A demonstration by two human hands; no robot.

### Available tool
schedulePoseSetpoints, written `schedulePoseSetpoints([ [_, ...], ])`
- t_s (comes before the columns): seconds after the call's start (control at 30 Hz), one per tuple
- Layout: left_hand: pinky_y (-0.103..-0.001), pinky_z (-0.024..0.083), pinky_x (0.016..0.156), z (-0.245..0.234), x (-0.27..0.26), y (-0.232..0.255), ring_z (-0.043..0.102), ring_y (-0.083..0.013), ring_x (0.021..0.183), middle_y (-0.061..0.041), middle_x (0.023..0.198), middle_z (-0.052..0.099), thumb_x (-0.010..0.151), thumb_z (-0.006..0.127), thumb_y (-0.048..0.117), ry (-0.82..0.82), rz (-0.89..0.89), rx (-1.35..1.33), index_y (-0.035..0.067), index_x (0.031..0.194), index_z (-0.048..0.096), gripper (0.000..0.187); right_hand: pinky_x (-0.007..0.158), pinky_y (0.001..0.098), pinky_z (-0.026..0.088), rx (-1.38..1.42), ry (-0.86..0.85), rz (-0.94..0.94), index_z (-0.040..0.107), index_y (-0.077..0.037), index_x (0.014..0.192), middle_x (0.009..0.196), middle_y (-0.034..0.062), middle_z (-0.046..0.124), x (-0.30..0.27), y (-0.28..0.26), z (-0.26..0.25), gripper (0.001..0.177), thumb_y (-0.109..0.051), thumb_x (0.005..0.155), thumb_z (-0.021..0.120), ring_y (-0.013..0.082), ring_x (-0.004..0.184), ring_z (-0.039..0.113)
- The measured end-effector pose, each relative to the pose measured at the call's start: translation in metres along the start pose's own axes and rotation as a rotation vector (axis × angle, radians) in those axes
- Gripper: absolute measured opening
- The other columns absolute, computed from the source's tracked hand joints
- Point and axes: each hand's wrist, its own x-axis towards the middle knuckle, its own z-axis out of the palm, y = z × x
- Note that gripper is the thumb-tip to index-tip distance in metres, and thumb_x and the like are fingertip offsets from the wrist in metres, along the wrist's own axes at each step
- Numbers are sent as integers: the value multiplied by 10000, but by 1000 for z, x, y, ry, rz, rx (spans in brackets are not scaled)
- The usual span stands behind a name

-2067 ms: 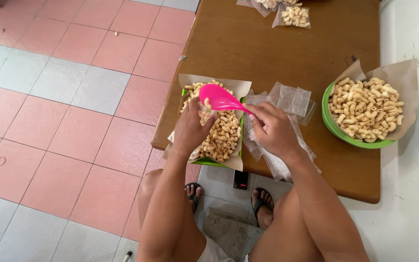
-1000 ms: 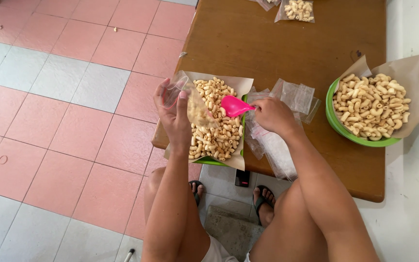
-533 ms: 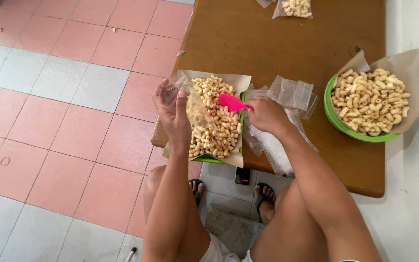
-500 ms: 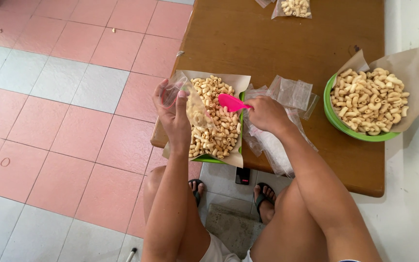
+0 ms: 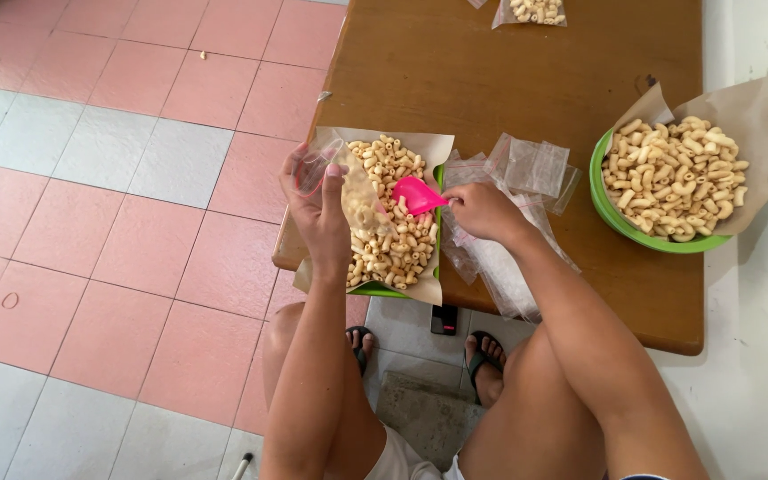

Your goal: The person is manually packing small snacks into individual plastic bags from a larger tray using their hands and a small scoop.

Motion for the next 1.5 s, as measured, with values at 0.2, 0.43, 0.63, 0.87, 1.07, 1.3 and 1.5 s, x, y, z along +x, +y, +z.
schedulePoseSetpoints([
  [0.2,-289,513,837,3,-1,0,625,-155,924,-136,1185,593,1006,625,161,10,2,-10,49,1372,398,445,855,409,529,142,-13,164,786,-222,964,731,61,735,13,18,-1,309,-336,784,562,276,899,699],
  [0.43,-283,508,839,2,0,-1,613,-138,924,-122,1186,594,1008,628,171,13,-5,4,57,1367,401,440,829,410,541,90,-37,177,776,-240,1003,745,18,748,10,17,4,332,-293,771,545,267,888,705],
  [0.63,-301,509,863,6,0,12,605,-155,969,-128,1187,583,1000,644,185,10,-40,33,47,1366,398,462,786,358,533,175,-8,177,767,-234,1039,747,7,744,11,16,-3,345,-267,785,536,224,837,696],
  [0.87,-401,547,773,2,-2,-7,709,-364,918,-212,1090,673,865,754,262,-226,-325,519,33,1295,455,572,763,388,545,218,243,74,757,-187,1087,796,86,733,-23,1,-23,339,-181,816,554,290,831,683],
  [1.07,-555,526,820,1,-7,0,651,-479,992,-290,1123,614,825,737,312,-484,-233,901,26,1313,439,639,673,304,504,129,639,-351,757,-149,1132,793,76,649,-32,19,-13,284,-69,896,620,217,683,617],
  [1.3,-556,510,888,4,-10,-4,613,-480,1067,-260,1174,584,828,748,324,-537,-196,885,52,1367,402,695,758,270,442,-250,779,-562,728,-217,1156,847,-52,610,-52,-6,-13,280,-115,915,630,129,752,620],
  [1.5,-463,548,756,5,-8,-8,680,-402,898,-193,975,668,913,674,170,-401,15,674,49,1260,510,403,725,338,441,-80,850,-547,724,-121,1196,851,50,620,-47,4,-17,306,-36,911,652,207,644,582],
])
